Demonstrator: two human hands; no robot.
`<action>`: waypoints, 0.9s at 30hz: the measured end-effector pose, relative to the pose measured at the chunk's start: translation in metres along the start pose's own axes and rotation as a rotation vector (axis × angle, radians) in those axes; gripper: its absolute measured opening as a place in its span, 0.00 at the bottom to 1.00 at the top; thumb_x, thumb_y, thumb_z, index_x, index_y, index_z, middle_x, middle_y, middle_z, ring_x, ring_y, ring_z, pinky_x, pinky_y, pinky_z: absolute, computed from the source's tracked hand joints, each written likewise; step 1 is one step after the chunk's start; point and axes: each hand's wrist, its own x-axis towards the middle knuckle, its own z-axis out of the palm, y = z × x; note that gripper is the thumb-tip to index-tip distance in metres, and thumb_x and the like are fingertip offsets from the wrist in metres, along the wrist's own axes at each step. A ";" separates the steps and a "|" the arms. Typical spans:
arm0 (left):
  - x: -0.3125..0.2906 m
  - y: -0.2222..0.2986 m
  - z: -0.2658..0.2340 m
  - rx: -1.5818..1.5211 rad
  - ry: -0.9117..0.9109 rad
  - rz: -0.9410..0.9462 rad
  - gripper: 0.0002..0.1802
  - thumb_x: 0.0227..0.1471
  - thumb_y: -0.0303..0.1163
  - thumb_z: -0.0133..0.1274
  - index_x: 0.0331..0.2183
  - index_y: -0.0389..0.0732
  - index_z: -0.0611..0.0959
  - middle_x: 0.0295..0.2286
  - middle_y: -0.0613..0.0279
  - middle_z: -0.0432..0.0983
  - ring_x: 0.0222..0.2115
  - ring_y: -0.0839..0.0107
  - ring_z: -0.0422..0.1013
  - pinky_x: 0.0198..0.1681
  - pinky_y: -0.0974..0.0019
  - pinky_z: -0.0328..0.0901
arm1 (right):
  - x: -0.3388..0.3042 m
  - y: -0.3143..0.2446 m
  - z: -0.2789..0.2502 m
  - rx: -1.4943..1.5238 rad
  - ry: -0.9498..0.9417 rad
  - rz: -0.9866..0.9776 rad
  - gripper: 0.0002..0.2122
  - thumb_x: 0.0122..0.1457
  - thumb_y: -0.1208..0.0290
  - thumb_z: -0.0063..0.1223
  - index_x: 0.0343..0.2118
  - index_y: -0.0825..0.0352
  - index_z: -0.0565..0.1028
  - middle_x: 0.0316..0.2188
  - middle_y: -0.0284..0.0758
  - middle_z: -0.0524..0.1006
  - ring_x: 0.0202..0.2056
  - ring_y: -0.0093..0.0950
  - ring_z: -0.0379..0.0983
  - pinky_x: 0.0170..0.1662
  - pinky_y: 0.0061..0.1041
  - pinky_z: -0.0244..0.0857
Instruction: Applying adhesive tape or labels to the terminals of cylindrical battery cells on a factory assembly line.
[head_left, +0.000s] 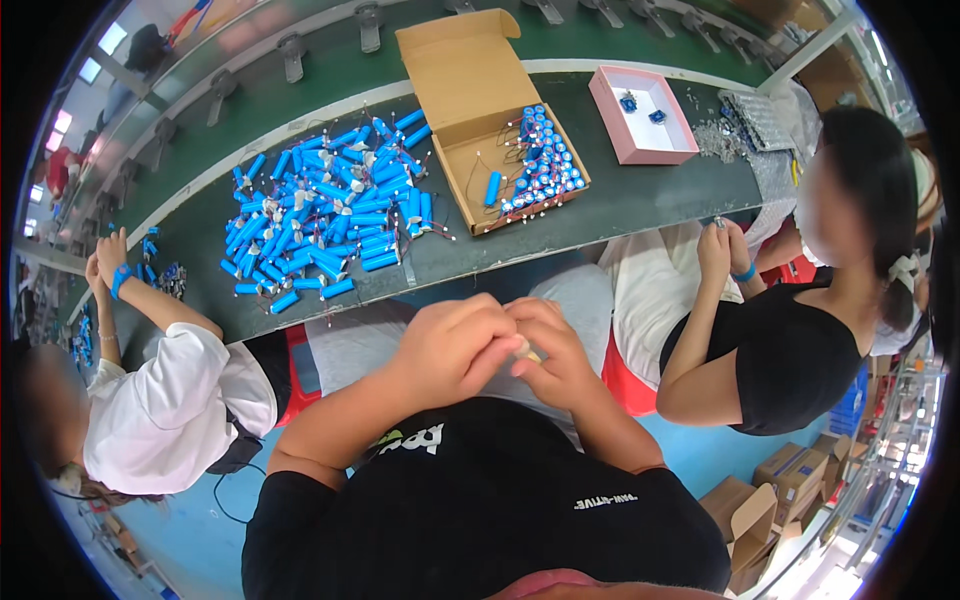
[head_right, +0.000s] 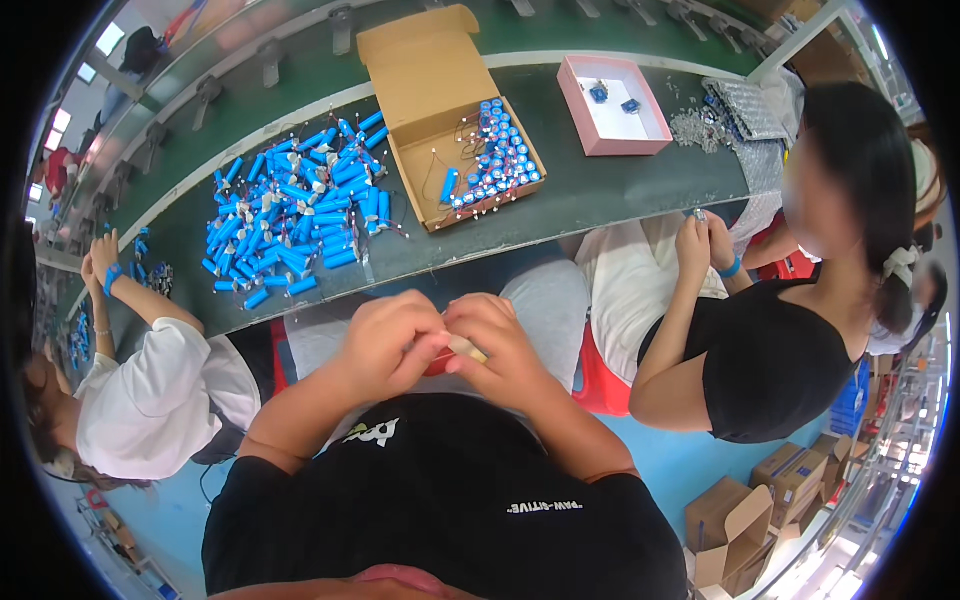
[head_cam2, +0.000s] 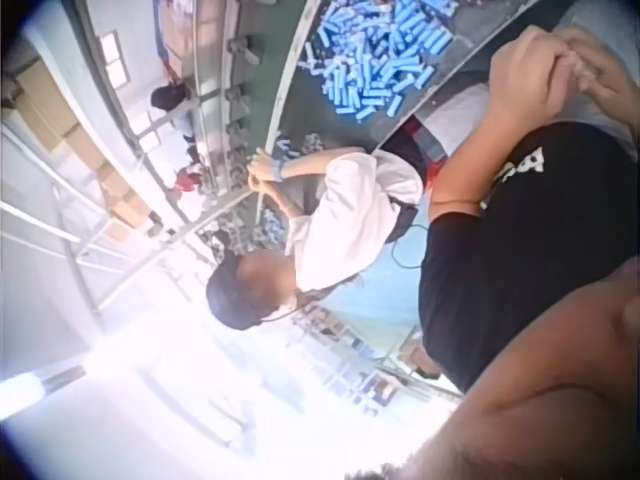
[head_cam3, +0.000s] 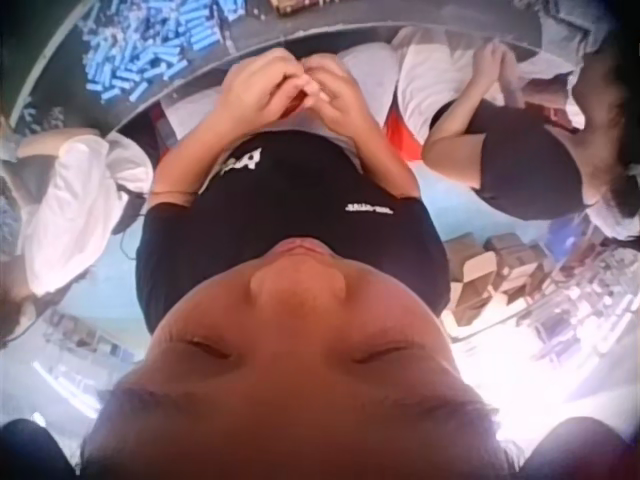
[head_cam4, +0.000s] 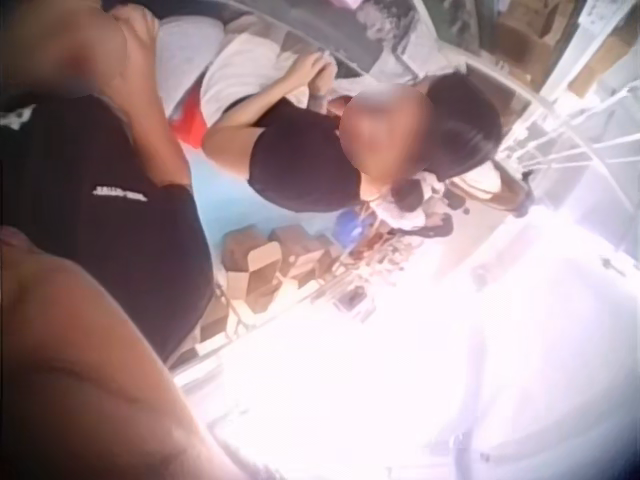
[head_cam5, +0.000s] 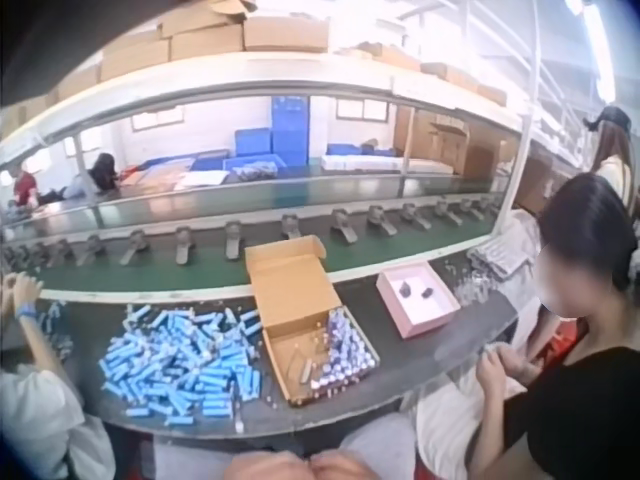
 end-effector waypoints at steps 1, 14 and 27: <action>0.003 0.001 -0.002 -0.009 0.012 -0.034 0.05 0.47 0.24 0.58 0.29 0.39 0.77 0.25 0.58 0.74 0.22 0.59 0.72 0.24 0.63 0.65 | 0.002 -0.001 -0.001 0.051 0.056 -0.080 0.13 0.58 0.61 0.56 0.34 0.68 0.74 0.39 0.39 0.75 0.45 0.38 0.70 0.51 0.35 0.58; 0.046 -0.016 -0.005 0.265 -0.007 -0.046 0.05 0.50 0.29 0.57 0.28 0.37 0.80 0.25 0.56 0.74 0.25 0.58 0.72 0.28 0.62 0.66 | -0.014 0.005 -0.010 0.135 0.285 0.200 0.03 0.63 0.76 0.49 0.32 0.70 0.72 0.27 0.33 0.71 0.30 0.21 0.66 0.36 0.20 0.59; 0.130 -0.122 0.012 1.089 -0.359 -0.536 0.09 0.45 0.34 0.56 0.24 0.38 0.85 0.27 0.50 0.81 0.32 0.54 0.78 0.36 0.56 0.72 | -0.031 0.007 -0.030 0.340 0.290 0.157 0.02 0.64 0.76 0.46 0.36 0.69 0.69 0.33 0.34 0.71 0.33 0.20 0.66 0.37 0.19 0.60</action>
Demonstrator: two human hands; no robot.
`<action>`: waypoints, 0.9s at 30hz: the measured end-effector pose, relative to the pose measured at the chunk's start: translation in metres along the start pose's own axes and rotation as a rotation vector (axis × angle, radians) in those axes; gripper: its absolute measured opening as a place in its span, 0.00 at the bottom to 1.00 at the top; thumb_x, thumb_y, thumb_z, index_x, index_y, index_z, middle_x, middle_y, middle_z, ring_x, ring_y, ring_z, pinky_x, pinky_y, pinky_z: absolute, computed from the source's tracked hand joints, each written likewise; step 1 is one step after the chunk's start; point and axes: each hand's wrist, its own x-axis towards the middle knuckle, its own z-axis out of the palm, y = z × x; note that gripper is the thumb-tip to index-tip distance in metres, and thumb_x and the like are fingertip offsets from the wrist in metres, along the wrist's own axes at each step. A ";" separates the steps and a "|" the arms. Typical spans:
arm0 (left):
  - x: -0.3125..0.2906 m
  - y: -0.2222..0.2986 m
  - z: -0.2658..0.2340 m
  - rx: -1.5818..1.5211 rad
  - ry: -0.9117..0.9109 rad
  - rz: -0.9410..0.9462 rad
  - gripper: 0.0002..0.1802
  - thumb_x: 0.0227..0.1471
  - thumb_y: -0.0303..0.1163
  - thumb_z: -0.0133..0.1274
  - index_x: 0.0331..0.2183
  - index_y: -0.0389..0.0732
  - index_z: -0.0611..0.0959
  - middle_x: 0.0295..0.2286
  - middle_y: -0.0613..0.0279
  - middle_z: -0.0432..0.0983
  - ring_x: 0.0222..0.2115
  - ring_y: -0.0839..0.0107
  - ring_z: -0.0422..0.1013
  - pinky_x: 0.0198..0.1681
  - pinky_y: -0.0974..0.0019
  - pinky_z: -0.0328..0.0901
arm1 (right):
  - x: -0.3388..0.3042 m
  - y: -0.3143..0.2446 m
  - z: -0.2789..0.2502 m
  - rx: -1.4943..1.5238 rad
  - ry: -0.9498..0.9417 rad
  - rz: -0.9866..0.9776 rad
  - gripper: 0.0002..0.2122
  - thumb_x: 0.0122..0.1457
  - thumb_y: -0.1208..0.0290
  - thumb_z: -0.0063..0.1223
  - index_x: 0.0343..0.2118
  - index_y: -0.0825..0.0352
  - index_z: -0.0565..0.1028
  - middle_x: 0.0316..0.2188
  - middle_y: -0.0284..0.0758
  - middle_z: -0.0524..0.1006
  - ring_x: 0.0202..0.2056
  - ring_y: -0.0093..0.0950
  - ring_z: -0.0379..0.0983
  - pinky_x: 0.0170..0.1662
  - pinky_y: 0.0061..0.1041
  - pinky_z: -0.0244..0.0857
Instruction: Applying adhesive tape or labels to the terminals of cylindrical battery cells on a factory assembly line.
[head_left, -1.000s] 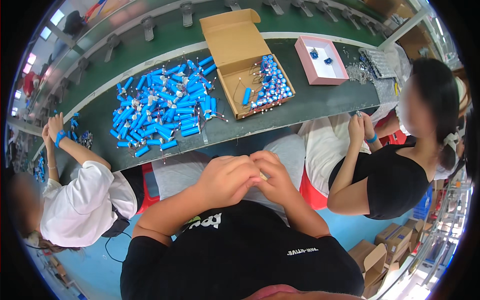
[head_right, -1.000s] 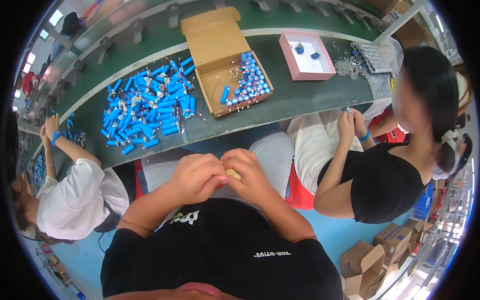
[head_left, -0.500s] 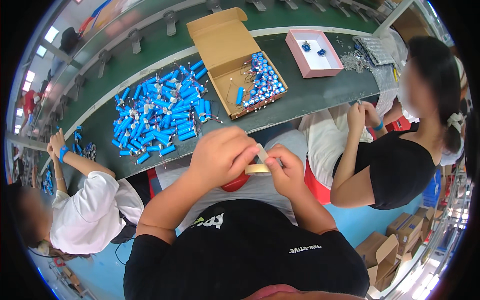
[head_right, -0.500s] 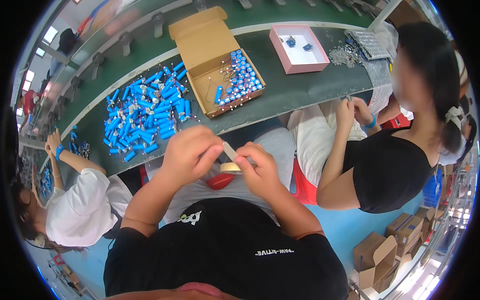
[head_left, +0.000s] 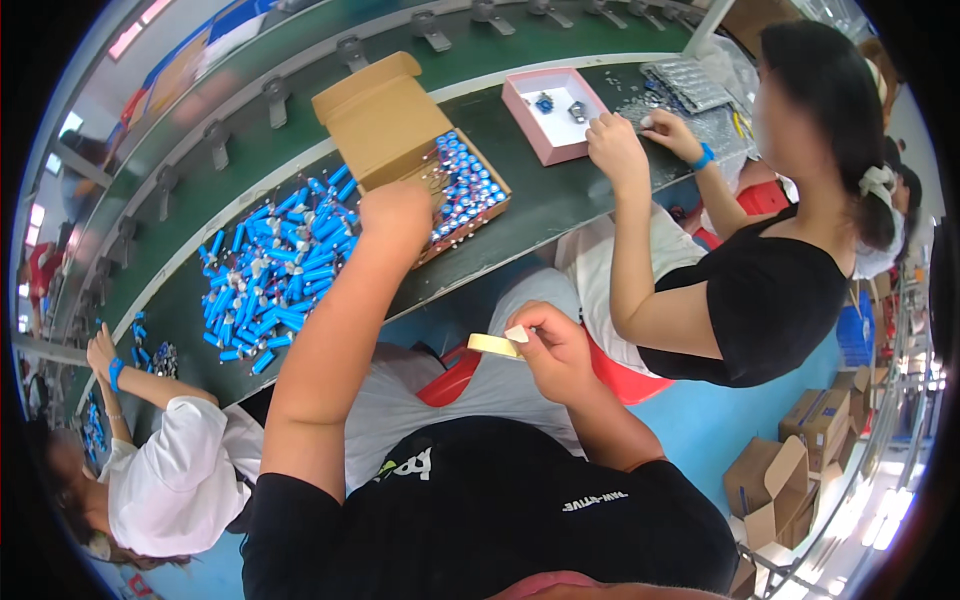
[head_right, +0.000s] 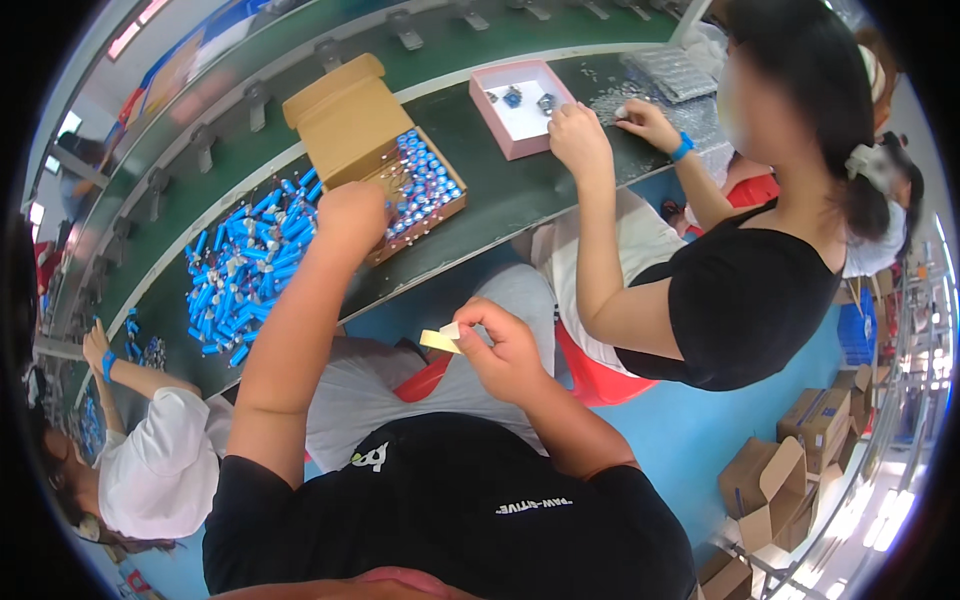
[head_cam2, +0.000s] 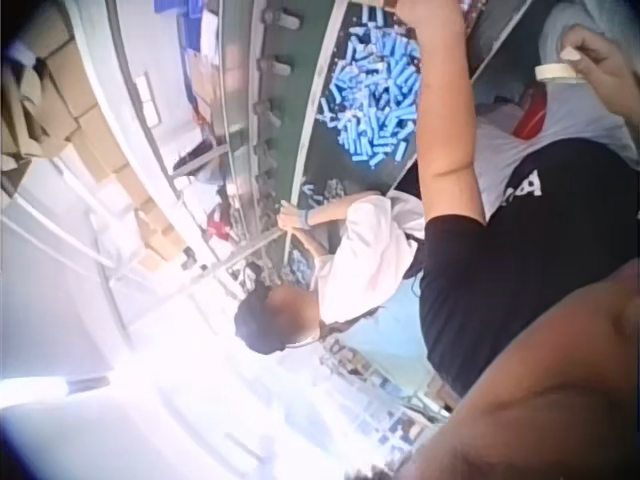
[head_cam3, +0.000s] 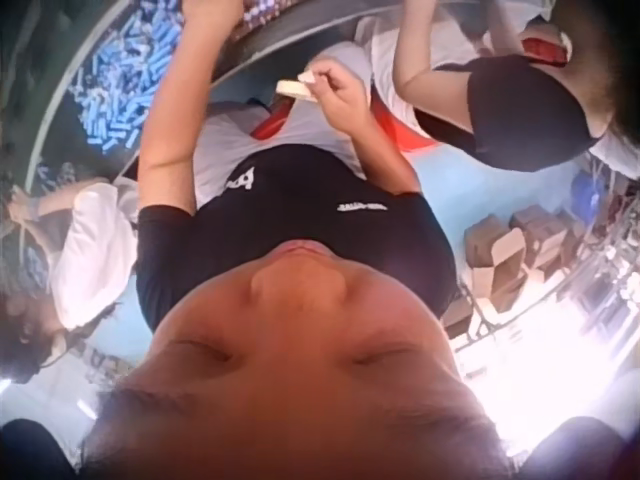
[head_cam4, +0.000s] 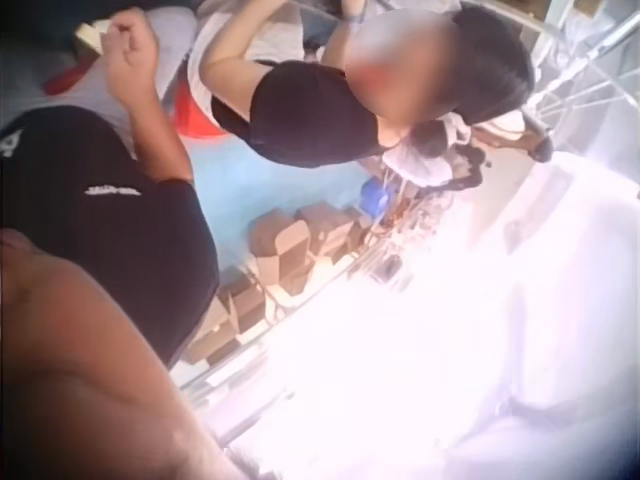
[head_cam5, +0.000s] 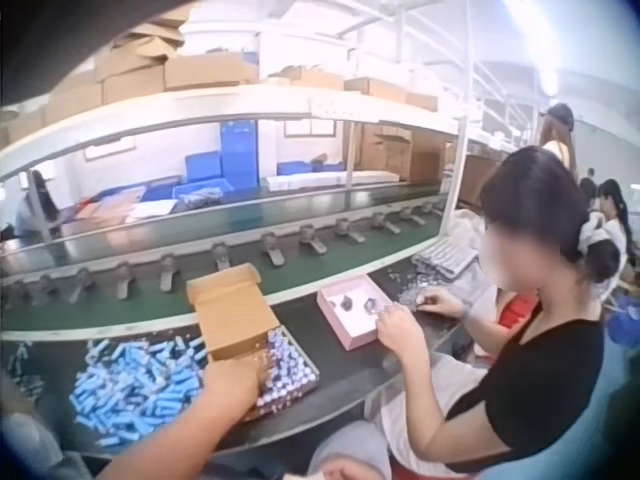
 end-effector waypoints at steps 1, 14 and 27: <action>0.002 -0.001 -0.001 -0.006 0.006 0.014 0.09 0.45 0.34 0.56 0.24 0.38 0.85 0.27 0.50 0.81 0.32 0.54 0.78 0.36 0.56 0.72 | -0.001 0.000 0.000 0.008 0.007 0.004 0.02 0.64 0.76 0.47 0.36 0.69 0.69 0.32 0.34 0.71 0.33 0.20 0.66 0.37 0.19 0.60; -0.097 -0.004 -0.042 -0.892 0.248 0.135 0.13 0.57 0.31 0.46 0.42 0.34 0.75 0.34 0.46 0.75 0.34 0.49 0.73 0.37 0.55 0.67 | -0.001 -0.026 0.005 0.077 0.014 0.113 0.03 0.65 0.77 0.44 0.37 0.70 0.69 0.32 0.30 0.70 0.33 0.17 0.64 0.38 0.17 0.59; -0.172 -0.001 -0.036 -1.137 0.115 0.451 0.10 0.51 0.27 0.47 0.38 0.35 0.70 0.29 0.50 0.67 0.29 0.50 0.68 0.33 0.56 0.64 | 0.029 -0.051 0.053 0.054 -0.101 0.278 0.04 0.64 0.76 0.48 0.34 0.70 0.71 0.29 0.27 0.72 0.32 0.13 0.65 0.36 0.15 0.61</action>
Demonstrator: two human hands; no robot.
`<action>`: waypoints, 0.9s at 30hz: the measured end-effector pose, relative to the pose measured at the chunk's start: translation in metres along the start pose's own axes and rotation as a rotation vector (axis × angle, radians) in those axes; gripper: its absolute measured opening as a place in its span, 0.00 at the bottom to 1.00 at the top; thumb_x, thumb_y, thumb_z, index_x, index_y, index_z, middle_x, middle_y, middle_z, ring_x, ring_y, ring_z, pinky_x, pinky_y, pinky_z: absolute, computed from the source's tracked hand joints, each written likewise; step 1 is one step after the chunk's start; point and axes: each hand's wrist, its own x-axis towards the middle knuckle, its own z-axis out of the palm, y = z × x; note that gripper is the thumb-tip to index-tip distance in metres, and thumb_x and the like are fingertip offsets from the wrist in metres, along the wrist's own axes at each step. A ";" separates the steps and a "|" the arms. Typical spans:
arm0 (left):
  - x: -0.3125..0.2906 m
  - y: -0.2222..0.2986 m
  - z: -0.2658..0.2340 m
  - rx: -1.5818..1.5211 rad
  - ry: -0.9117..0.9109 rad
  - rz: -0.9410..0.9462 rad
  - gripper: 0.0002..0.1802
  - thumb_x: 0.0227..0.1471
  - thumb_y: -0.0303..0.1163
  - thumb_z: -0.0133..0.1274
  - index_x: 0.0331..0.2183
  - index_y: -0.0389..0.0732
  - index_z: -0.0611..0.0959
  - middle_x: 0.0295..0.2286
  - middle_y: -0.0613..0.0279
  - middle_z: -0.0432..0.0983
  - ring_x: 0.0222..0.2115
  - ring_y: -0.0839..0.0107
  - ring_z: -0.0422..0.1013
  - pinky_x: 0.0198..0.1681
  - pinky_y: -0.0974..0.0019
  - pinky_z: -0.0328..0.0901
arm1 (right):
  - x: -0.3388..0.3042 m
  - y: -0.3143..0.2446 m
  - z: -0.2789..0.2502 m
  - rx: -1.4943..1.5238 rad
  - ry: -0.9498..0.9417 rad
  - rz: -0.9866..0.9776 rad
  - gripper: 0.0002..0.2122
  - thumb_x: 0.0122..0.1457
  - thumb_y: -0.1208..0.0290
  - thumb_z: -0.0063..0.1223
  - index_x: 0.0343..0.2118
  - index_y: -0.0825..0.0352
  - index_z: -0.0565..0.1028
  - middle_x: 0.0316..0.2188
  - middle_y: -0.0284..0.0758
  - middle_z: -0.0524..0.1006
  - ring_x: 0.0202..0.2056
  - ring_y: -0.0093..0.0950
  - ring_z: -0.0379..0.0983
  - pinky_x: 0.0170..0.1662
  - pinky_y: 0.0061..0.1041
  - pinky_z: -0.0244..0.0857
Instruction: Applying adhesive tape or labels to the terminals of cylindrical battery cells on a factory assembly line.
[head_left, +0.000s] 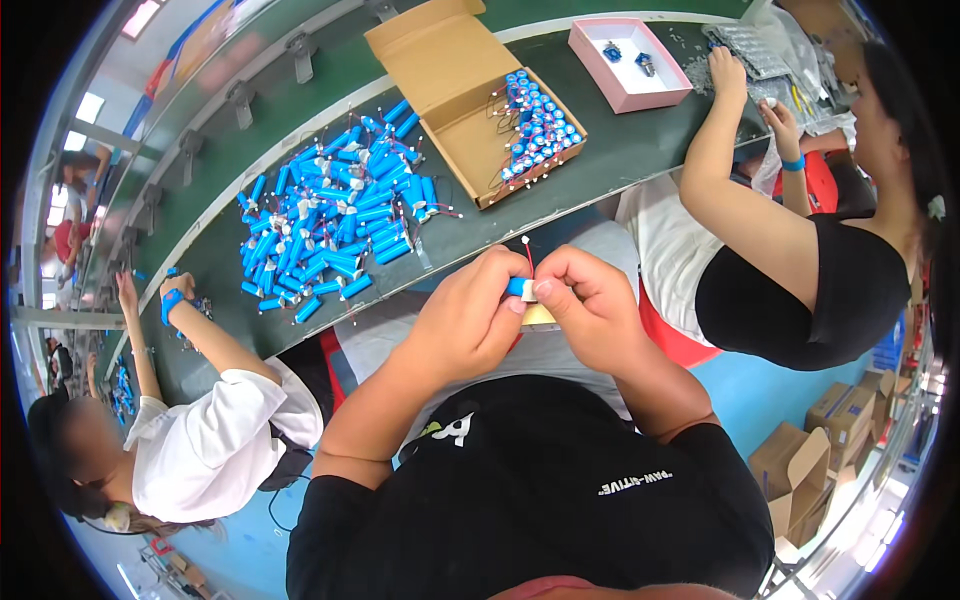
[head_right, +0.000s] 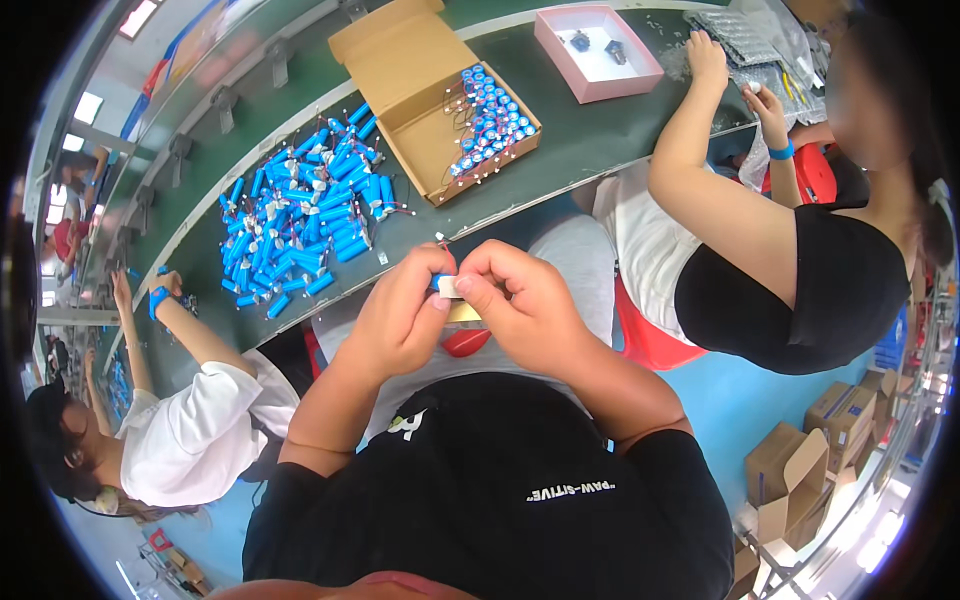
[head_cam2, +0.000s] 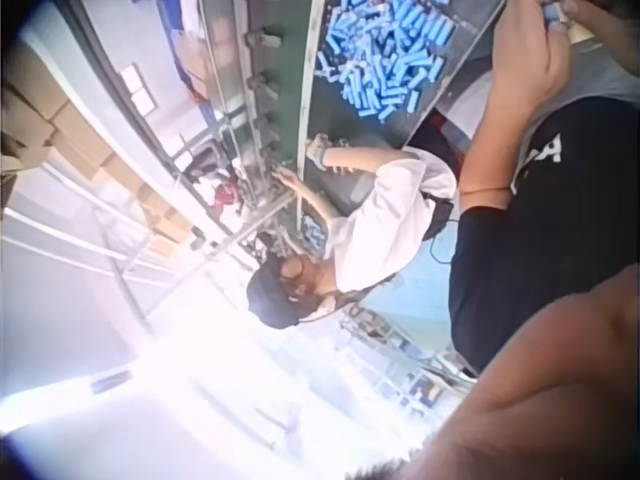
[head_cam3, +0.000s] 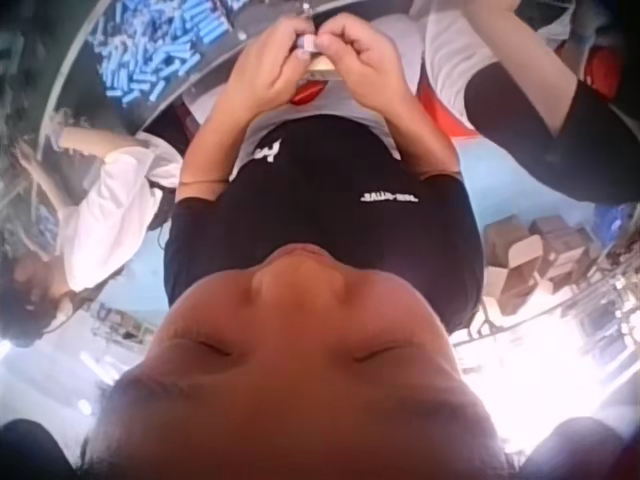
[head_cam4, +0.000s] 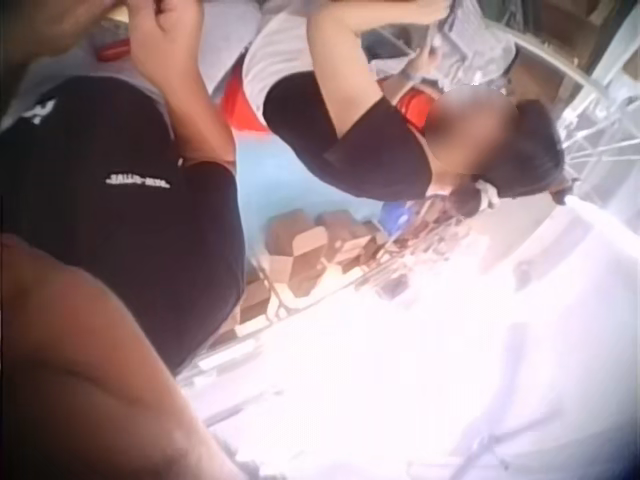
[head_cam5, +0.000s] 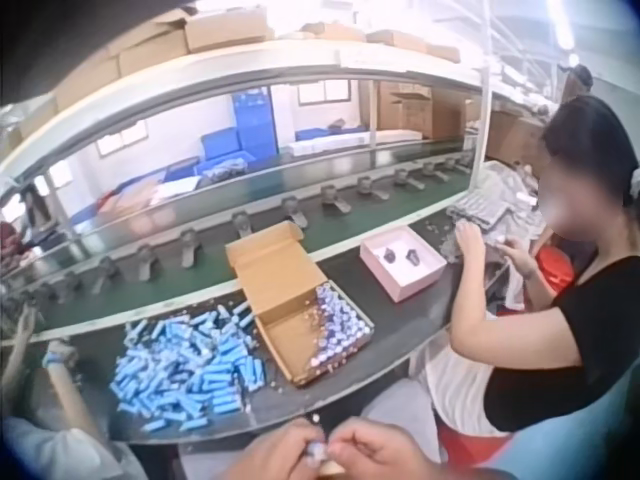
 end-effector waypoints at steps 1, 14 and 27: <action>-0.002 0.001 -0.002 -0.002 0.003 -0.001 0.10 0.51 0.27 0.47 0.38 0.35 0.70 0.29 0.50 0.67 0.29 0.50 0.68 0.33 0.56 0.64 | 0.000 0.000 0.002 -0.015 0.003 0.012 0.04 0.64 0.76 0.48 0.33 0.70 0.71 0.29 0.27 0.71 0.32 0.13 0.65 0.36 0.15 0.61; -0.011 -0.006 0.002 -0.186 0.102 0.006 0.10 0.51 0.33 0.50 0.30 0.37 0.70 0.24 0.52 0.67 0.25 0.53 0.67 0.28 0.59 0.62 | -0.004 -0.002 0.007 -0.127 -0.106 -0.014 0.02 0.61 0.78 0.47 0.32 0.69 0.70 0.29 0.27 0.70 0.32 0.15 0.64 0.36 0.17 0.60; -0.012 0.001 0.012 0.299 0.115 0.423 0.12 0.35 0.30 0.60 0.24 0.45 0.71 0.21 0.66 0.67 0.20 0.65 0.65 0.22 0.65 0.62 | -0.020 0.030 -0.002 0.261 -0.258 0.329 0.09 0.60 0.80 0.47 0.42 0.69 0.75 0.38 0.30 0.76 0.40 0.16 0.71 0.41 0.18 0.65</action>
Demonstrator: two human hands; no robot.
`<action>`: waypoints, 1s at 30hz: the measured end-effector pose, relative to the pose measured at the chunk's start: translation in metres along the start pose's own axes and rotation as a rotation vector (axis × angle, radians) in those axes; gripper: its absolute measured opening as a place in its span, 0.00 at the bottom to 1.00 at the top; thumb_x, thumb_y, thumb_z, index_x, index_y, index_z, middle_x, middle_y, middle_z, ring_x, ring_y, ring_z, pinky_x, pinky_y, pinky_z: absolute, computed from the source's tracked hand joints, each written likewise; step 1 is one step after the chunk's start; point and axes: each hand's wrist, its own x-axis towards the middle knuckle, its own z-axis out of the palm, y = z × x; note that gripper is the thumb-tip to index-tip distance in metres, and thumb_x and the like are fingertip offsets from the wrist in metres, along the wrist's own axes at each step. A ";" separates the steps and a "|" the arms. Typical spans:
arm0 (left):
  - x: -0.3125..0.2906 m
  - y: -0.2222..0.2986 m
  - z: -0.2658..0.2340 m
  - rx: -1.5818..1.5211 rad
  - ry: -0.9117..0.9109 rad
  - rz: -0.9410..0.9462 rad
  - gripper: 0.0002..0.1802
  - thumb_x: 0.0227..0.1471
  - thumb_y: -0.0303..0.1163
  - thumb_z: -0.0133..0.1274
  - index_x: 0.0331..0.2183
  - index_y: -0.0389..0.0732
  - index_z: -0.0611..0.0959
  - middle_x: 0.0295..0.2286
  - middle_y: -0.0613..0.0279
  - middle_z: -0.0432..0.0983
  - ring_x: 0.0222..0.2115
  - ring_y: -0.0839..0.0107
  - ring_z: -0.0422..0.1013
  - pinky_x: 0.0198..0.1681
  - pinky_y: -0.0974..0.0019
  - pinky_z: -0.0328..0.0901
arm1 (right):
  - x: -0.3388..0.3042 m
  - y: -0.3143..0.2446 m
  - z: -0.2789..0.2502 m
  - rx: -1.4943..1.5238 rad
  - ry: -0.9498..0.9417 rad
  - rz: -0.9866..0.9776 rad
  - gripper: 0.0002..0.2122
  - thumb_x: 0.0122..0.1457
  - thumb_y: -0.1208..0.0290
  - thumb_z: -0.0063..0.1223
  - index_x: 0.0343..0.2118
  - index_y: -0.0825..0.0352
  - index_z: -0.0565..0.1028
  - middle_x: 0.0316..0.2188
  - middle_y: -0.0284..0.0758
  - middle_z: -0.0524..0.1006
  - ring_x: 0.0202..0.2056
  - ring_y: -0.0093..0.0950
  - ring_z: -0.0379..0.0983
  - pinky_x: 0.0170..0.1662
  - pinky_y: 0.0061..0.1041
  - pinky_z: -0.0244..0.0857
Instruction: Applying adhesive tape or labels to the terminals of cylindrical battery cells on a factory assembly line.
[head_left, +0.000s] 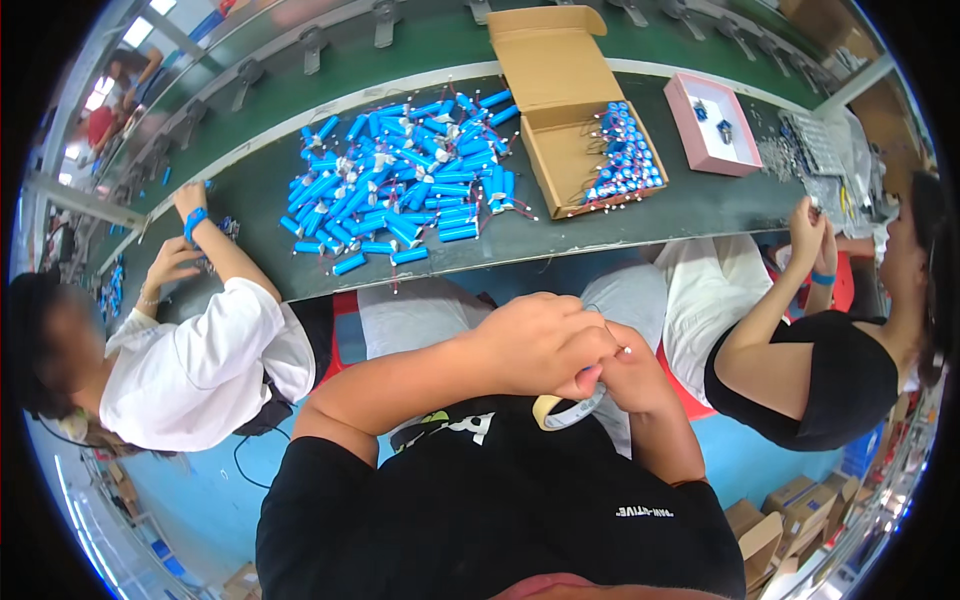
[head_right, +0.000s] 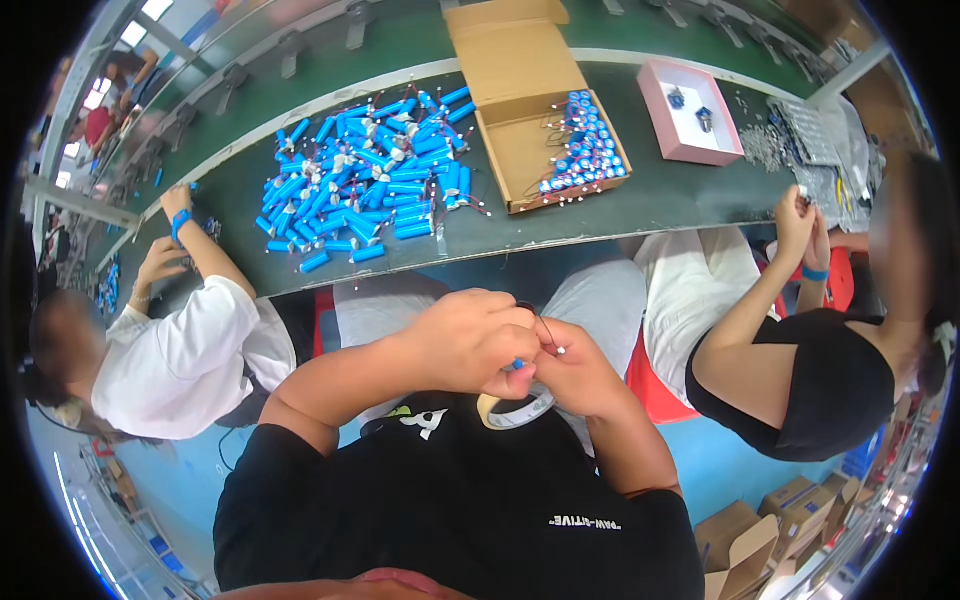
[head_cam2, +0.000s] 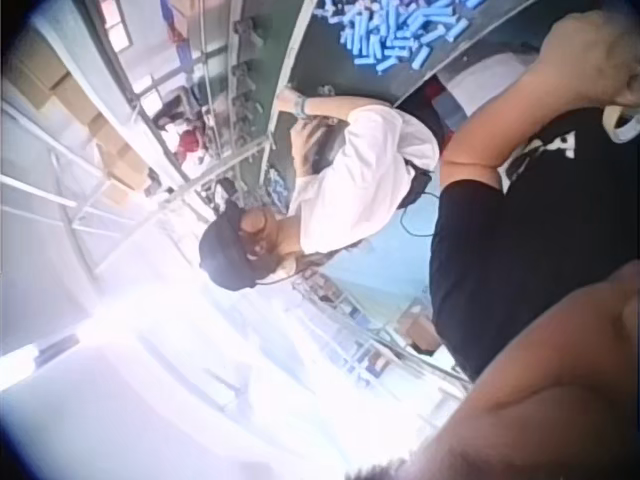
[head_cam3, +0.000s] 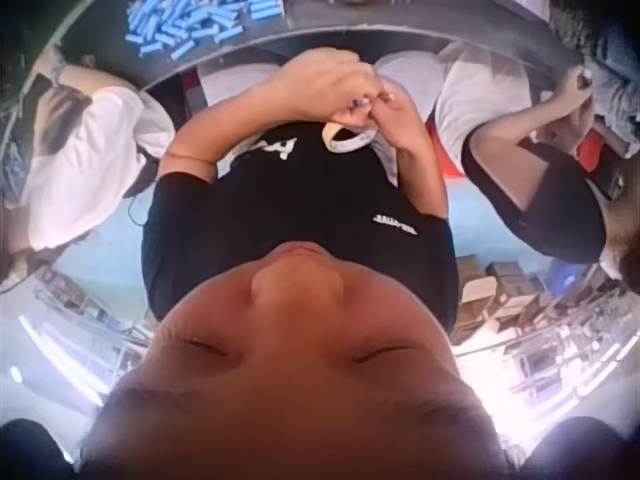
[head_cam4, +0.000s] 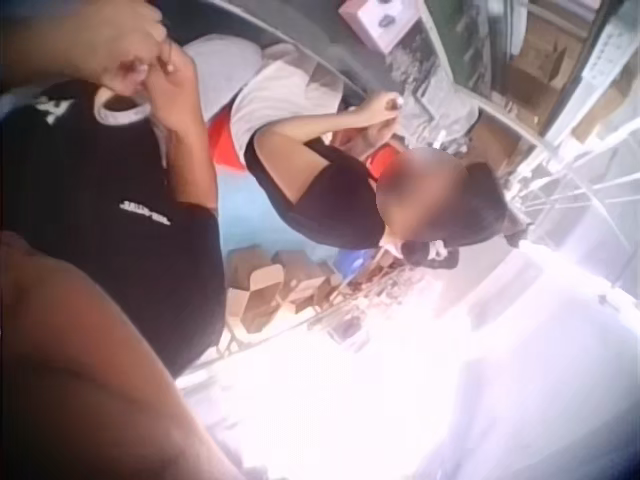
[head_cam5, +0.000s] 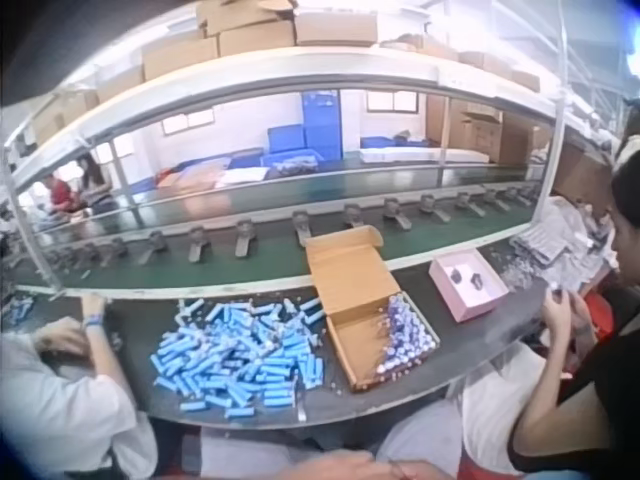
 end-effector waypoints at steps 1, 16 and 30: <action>-0.002 0.001 0.002 0.014 0.007 -0.011 0.12 0.35 0.30 0.60 0.24 0.45 0.71 0.21 0.66 0.67 0.20 0.65 0.65 0.22 0.65 0.62 | 0.000 0.005 -0.003 -0.005 -0.018 0.005 0.09 0.60 0.80 0.47 0.42 0.69 0.75 0.38 0.30 0.76 0.40 0.16 0.71 0.41 0.18 0.65; -0.062 -0.043 -0.050 0.000 0.364 -0.729 0.22 0.50 0.29 0.59 0.42 0.40 0.64 0.30 0.57 0.70 0.31 0.71 0.70 0.32 0.67 0.66 | 0.027 0.056 -0.023 -0.052 0.231 0.016 0.06 0.64 0.69 0.47 0.32 0.64 0.69 0.25 0.27 0.70 0.28 0.15 0.67 0.33 0.18 0.62; -0.112 -0.089 -0.130 0.551 0.574 -1.098 0.13 0.54 0.32 0.54 0.38 0.39 0.69 0.27 0.51 0.74 0.26 0.59 0.74 0.31 0.59 0.68 | 0.027 0.027 -0.009 0.028 0.309 -0.194 0.06 0.64 0.70 0.48 0.32 0.65 0.68 0.23 0.27 0.67 0.28 0.20 0.63 0.36 0.22 0.62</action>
